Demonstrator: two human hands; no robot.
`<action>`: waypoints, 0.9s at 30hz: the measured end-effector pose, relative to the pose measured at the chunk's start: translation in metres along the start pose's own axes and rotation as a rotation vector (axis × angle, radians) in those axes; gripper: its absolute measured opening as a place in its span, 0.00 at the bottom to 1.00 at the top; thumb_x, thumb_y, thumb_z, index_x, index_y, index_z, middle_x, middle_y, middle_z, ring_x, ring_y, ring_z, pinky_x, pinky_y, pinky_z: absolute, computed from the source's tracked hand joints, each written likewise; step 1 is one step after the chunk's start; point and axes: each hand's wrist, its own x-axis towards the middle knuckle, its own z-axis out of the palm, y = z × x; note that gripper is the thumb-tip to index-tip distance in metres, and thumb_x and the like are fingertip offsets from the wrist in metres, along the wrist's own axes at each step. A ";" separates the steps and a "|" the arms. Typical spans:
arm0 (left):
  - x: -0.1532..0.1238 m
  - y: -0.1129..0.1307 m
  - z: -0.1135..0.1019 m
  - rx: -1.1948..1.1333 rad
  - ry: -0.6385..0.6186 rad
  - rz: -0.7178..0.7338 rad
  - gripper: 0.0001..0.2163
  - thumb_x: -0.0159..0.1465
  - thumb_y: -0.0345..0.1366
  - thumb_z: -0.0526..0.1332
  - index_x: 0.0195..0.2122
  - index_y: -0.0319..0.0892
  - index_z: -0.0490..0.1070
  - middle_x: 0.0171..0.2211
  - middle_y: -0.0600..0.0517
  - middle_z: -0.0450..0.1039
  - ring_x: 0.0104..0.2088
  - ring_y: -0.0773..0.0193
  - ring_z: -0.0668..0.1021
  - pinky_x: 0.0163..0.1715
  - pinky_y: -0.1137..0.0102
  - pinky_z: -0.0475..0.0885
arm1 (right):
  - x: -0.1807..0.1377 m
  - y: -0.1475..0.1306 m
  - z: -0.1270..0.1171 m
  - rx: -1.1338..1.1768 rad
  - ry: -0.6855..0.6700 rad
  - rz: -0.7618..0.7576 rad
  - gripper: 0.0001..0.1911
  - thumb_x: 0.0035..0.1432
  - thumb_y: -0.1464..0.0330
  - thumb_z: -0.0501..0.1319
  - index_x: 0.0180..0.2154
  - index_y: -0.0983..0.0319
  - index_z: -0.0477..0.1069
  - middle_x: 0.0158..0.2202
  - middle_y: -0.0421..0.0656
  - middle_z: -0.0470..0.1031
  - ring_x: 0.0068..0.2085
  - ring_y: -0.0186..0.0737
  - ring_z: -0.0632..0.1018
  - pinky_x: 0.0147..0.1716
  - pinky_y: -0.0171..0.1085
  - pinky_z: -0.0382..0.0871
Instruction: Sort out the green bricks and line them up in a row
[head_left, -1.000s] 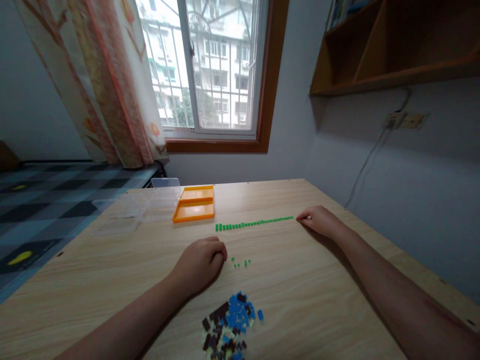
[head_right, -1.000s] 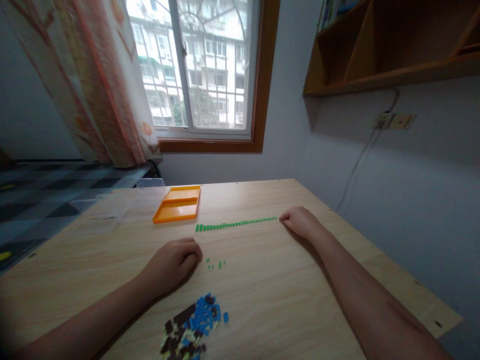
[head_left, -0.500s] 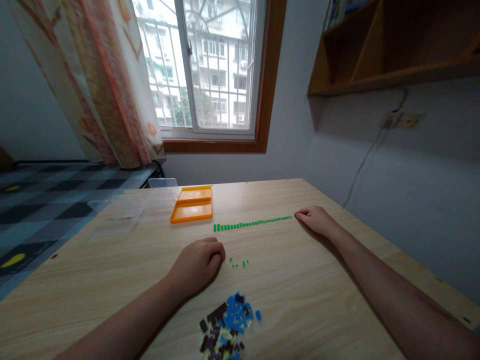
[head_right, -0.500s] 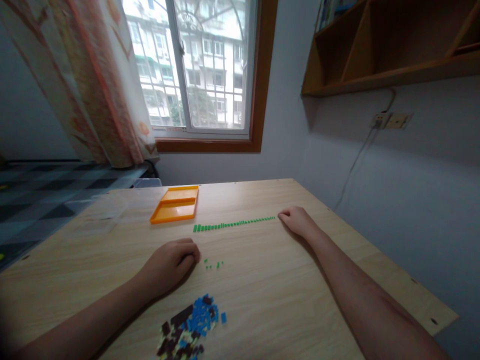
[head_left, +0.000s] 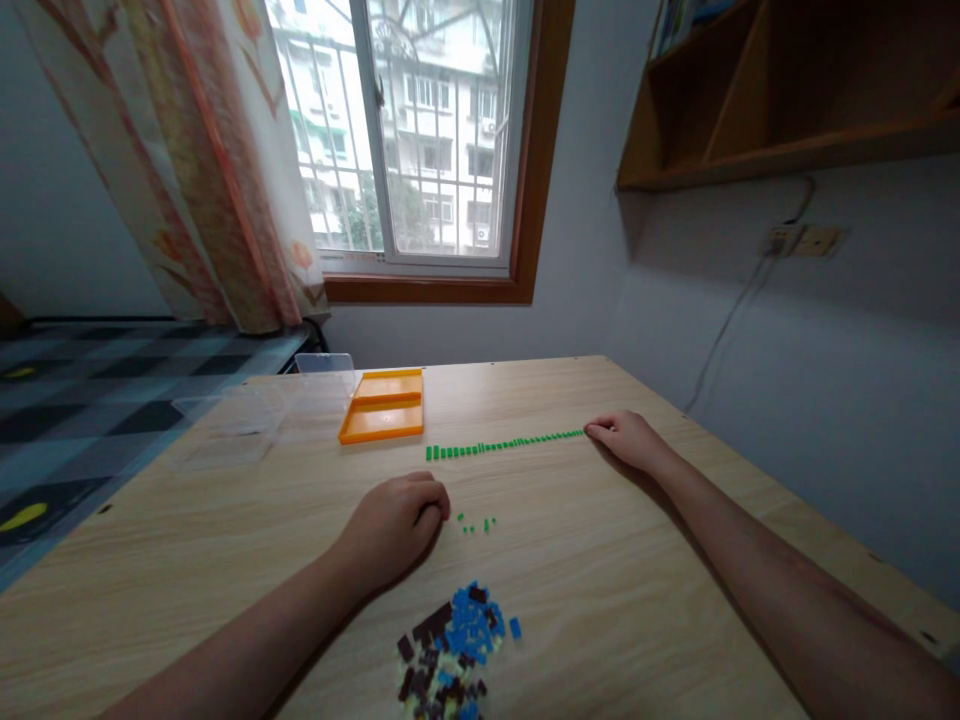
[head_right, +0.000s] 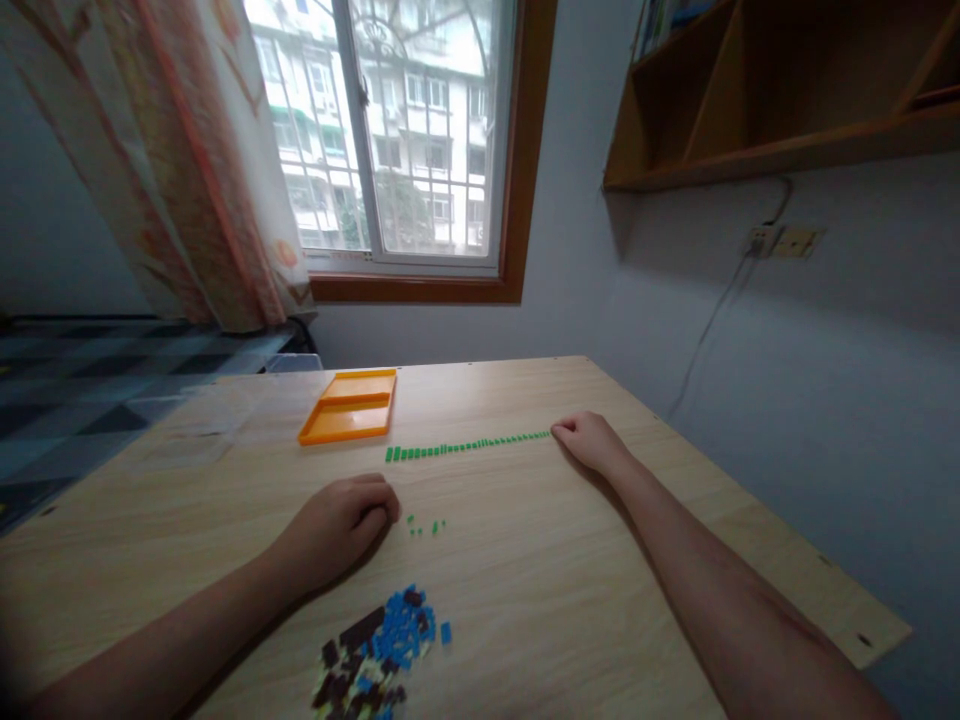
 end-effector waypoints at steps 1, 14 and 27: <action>0.000 0.000 0.000 0.001 0.002 0.000 0.10 0.60 0.27 0.54 0.29 0.43 0.75 0.32 0.53 0.76 0.35 0.62 0.76 0.37 0.68 0.67 | 0.000 0.000 0.000 0.003 0.006 0.008 0.17 0.60 0.61 0.58 0.41 0.61 0.84 0.40 0.47 0.83 0.43 0.46 0.81 0.42 0.36 0.70; 0.000 0.003 -0.002 -0.002 -0.002 0.001 0.11 0.59 0.27 0.53 0.29 0.42 0.75 0.32 0.52 0.76 0.35 0.61 0.76 0.37 0.67 0.68 | -0.001 -0.001 0.001 0.006 0.013 0.035 0.17 0.61 0.62 0.58 0.40 0.62 0.83 0.40 0.46 0.83 0.43 0.47 0.82 0.42 0.37 0.70; 0.000 0.002 0.000 -0.004 -0.001 0.008 0.11 0.59 0.26 0.54 0.29 0.42 0.75 0.32 0.52 0.76 0.35 0.61 0.76 0.37 0.68 0.67 | -0.005 -0.009 -0.002 0.013 0.088 0.030 0.15 0.60 0.63 0.59 0.40 0.62 0.83 0.39 0.47 0.83 0.40 0.46 0.82 0.39 0.36 0.70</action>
